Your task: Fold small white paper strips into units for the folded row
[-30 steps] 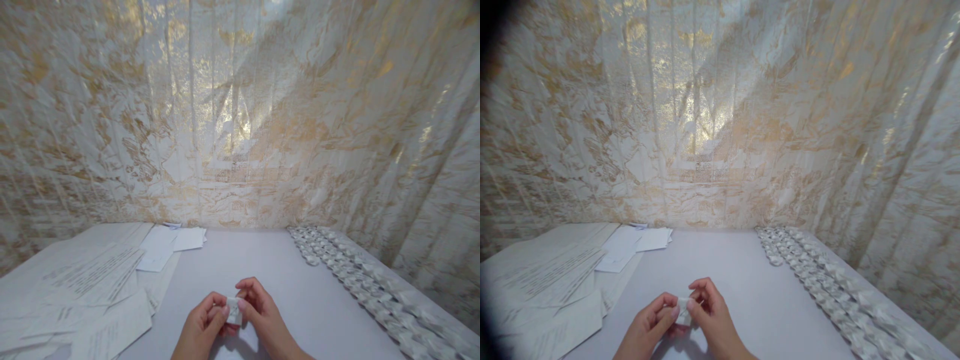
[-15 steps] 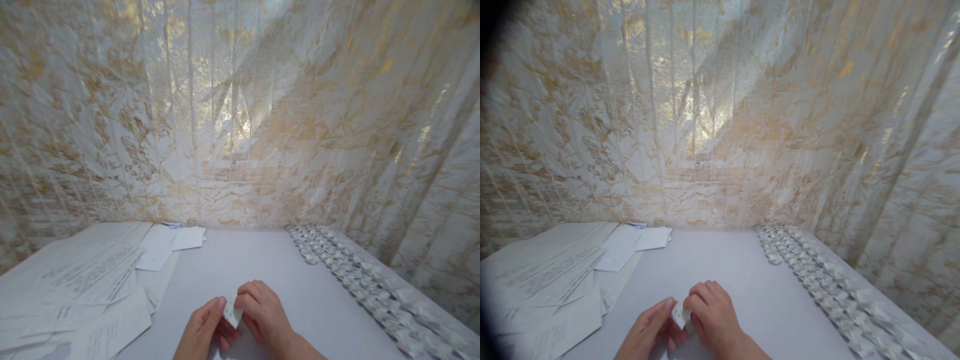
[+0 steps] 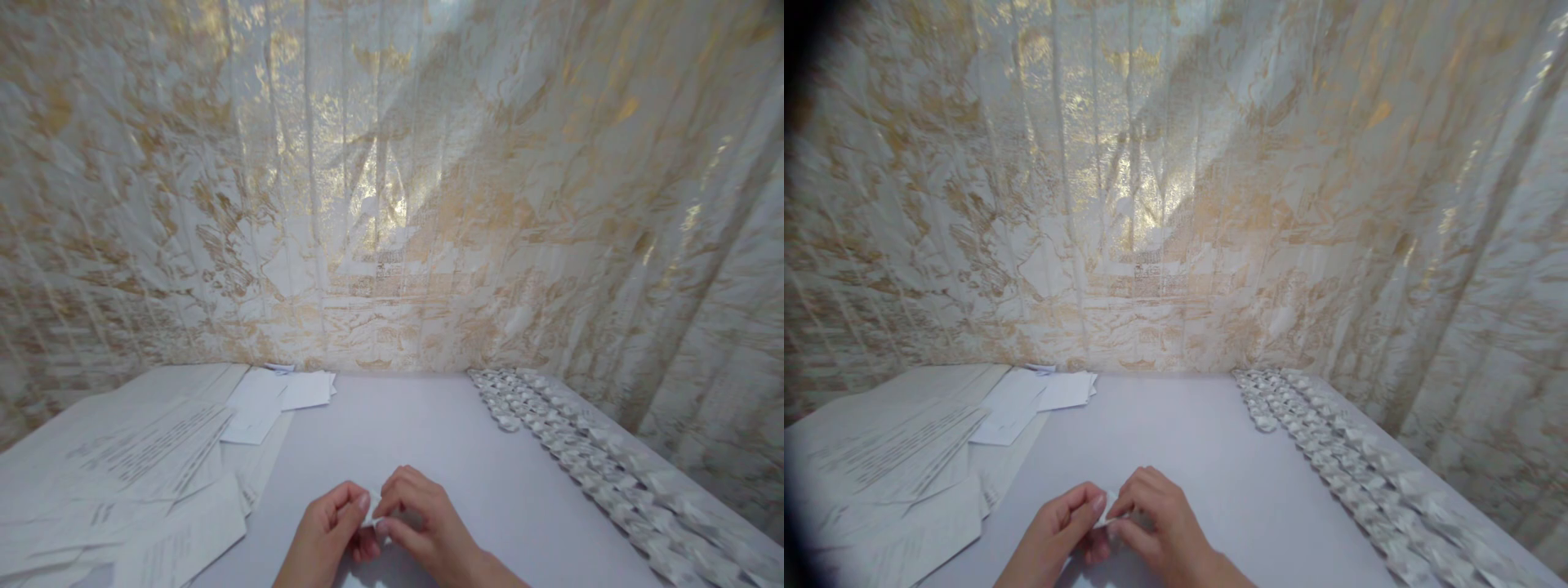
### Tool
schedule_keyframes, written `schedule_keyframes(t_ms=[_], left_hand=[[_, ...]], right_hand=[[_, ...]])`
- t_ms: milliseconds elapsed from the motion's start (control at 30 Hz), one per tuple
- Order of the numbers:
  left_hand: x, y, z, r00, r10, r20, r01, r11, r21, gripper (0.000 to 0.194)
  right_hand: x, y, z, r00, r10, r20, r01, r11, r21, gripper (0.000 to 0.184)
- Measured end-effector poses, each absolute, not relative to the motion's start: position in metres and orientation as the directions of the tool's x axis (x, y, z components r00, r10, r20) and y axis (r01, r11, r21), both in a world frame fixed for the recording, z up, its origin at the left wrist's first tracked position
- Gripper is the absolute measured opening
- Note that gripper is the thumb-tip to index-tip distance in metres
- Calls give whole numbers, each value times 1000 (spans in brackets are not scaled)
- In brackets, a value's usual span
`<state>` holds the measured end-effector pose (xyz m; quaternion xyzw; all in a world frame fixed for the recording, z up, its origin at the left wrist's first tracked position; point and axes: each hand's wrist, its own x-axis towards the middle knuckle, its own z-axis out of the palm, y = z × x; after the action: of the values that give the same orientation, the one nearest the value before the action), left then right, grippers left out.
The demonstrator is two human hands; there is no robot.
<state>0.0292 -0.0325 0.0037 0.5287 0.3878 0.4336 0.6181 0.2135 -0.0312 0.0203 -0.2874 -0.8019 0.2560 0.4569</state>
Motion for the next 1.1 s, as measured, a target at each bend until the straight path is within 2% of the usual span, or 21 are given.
schedule_keyframes(t_ms=[67,167,300,567,767,967,1100], left_hand=[[30,-34,4,328,945,-12,-127,56,990,56],[31,-34,6,330,944,-11,-129,57,990,57],[32,-33,7,391,920,1,-109,45,993,59],[32,-35,6,381,925,-5,-95,44,994,56],[31,-34,3,409,912,-22,-145,89,985,55],[34,-33,5,410,912,1,-190,84,978,55],[34,-34,9,391,915,98,-245,1,970,47]], right_hand=[[211,-32,20,-351,800,486,188,569,-801,36],[207,-32,19,-288,904,316,69,349,-935,37],[204,-33,17,-256,947,192,-100,172,-980,38],[203,-29,12,-289,940,180,-122,150,-981,41],[203,-29,12,-413,898,151,-141,100,-985,48],[200,-30,9,-376,907,190,-213,115,-970,48],[201,-30,11,-297,931,212,-221,149,-964,48]])
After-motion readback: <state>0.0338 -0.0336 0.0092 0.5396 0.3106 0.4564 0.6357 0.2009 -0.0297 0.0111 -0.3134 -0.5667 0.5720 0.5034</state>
